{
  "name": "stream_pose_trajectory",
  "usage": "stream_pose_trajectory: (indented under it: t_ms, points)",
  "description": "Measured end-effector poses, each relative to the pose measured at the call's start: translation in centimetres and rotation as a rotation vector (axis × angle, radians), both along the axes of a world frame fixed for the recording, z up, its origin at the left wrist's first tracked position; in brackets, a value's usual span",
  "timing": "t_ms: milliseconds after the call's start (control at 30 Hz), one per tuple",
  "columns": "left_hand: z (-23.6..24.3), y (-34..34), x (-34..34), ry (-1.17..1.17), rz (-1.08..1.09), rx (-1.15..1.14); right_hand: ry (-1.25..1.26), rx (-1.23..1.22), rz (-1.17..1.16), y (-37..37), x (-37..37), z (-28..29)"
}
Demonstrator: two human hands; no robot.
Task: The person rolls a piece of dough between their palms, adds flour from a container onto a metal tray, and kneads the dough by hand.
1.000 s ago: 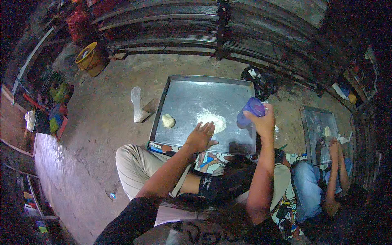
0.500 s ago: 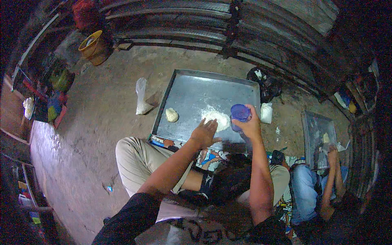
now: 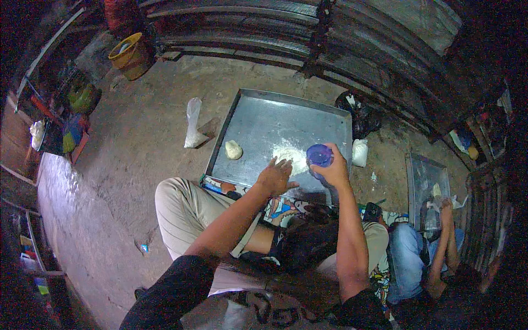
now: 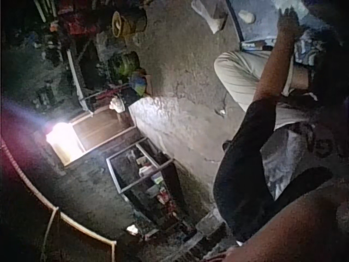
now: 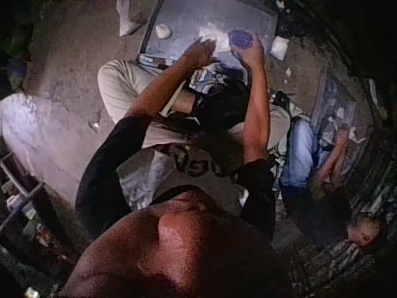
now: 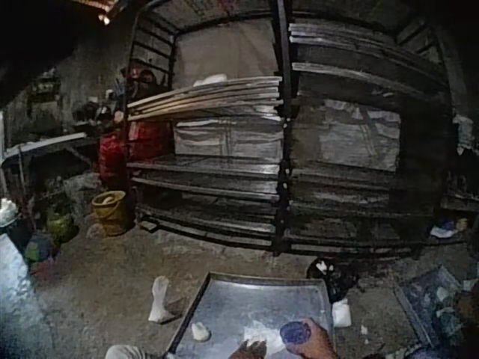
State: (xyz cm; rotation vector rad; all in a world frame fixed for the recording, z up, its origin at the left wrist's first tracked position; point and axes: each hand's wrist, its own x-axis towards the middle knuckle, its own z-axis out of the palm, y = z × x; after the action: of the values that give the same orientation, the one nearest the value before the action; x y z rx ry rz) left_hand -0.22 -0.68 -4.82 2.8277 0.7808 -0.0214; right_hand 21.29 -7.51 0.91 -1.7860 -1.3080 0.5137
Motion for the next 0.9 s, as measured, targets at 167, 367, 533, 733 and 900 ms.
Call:
stream_pose_trajectory:
  t_ms: [167,367,533,733,900]
  points:
    - [-1.7,0.5,-0.4,-0.087,0.059,0.068,-0.04,-0.017,0.022,0.3,-0.3,-0.1]
    - [-1.5,0.7,0.4,-0.034,-0.056,0.029,-0.088,-0.003,0.062,0.6,0.0,-1.1]
    - [-0.8,0.2,-0.2,-0.036,0.005,-0.056,-0.159,-0.006,0.066,0.5,-0.2,-1.1]
    - [-0.9,3.7,-2.0,-0.217,0.095,-0.162,-0.267,-0.019,0.094,0.8,-0.7,-1.3]
    - [3.0,2.9,-2.1,-0.209,0.4,-0.344,-0.297,-0.075,0.089,1.0,-1.2,-1.0]
